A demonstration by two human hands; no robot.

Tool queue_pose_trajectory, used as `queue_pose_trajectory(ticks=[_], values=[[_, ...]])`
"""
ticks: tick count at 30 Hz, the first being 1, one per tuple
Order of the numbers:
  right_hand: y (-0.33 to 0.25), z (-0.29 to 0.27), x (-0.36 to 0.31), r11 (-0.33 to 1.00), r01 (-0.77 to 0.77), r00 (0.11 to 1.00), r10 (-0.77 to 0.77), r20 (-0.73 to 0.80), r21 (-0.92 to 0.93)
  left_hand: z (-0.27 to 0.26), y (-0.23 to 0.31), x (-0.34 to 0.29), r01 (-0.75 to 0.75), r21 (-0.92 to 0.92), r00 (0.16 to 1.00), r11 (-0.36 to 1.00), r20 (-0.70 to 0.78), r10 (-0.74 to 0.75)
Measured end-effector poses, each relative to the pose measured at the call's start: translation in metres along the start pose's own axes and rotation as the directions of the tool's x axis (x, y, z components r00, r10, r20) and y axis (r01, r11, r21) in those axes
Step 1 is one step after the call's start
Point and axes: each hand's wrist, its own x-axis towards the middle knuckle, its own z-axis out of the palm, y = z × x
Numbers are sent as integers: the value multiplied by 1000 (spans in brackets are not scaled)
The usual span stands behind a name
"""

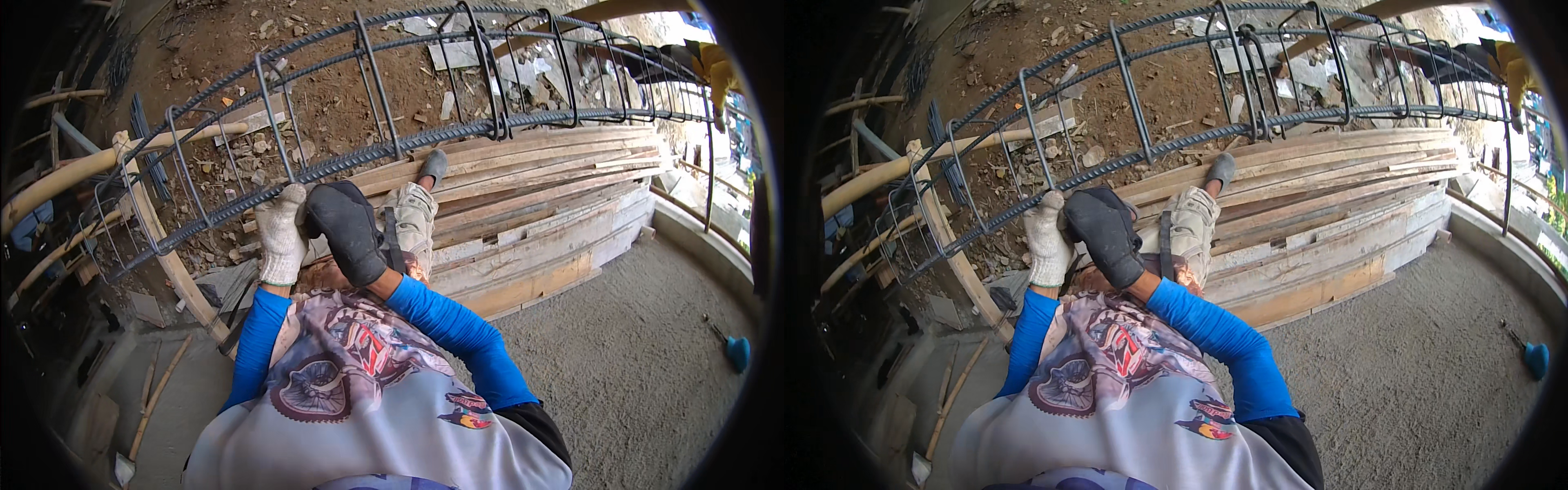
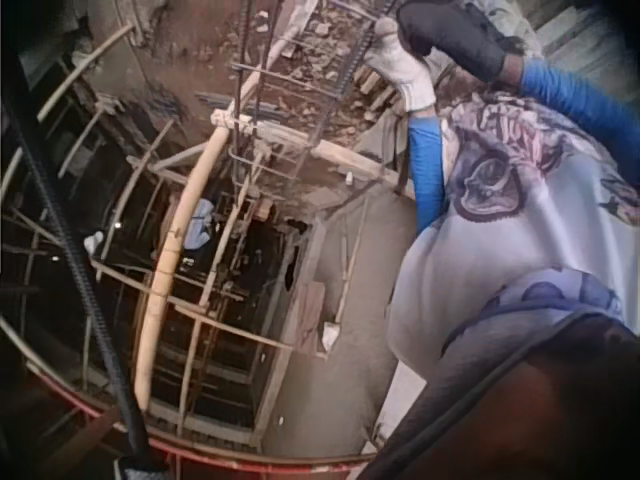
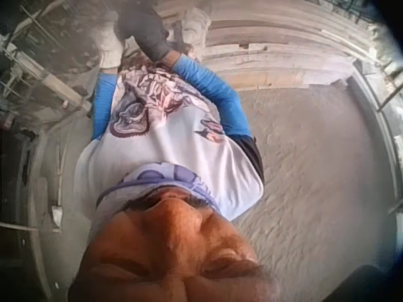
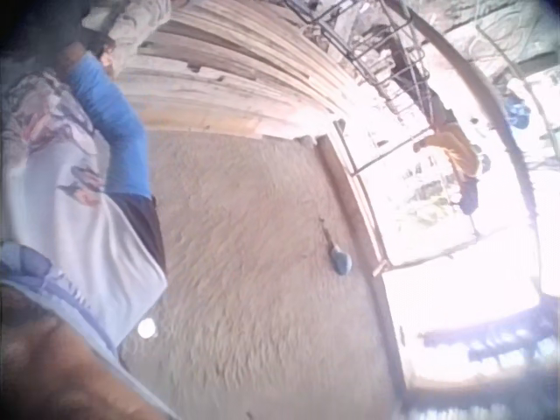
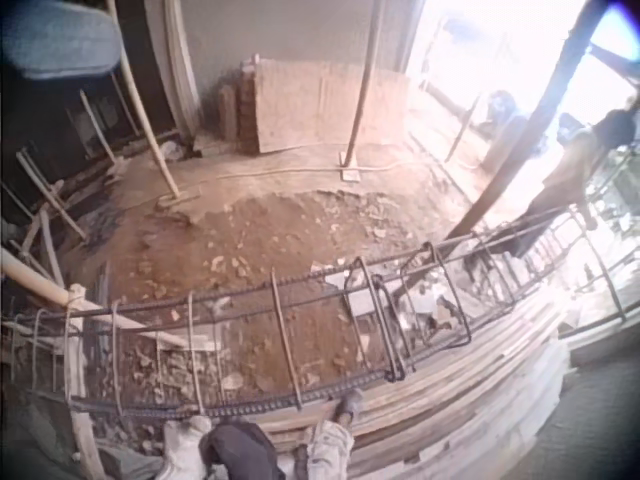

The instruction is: The person uses a manual rebar tying tool to twist wire ties around intersections of a steel rebar cage. They repeatedly position the tool, rotate the handle to tighten the ties, and move along the cage to secure multiple joints.

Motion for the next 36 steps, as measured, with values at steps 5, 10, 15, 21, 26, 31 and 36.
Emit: queue_pose_trajectory(ticks=[5,10,15,21,26,31,36], values=[[23,14,2,988,-30,1000,29,8,151,2,0,7,28,65,987,998,-162,-17],[53,22,-14,925,-89,994,104,-20,370,-10,6,10,-77,7,991,997,109,76],[163,20,-60,693,-328,914,405,29,642,-19,12,17,-98,-37,970,995,222,104],[392,13,-136,237,-310,666,745,32,920,-21,29,17,51,-28,979,998,200,-44],[549,8,-155,291,-153,532,829,-169,944,8,33,6,-47,52,999,998,-22,48],[633,-39,-152,574,-758,497,816,-296,309,47,29,-4,-34,208,983,977,-169,70],[634,-94,-145,296,-856,178,939,-296,424,50,35,8,-16,244,960,970,-267,83]])
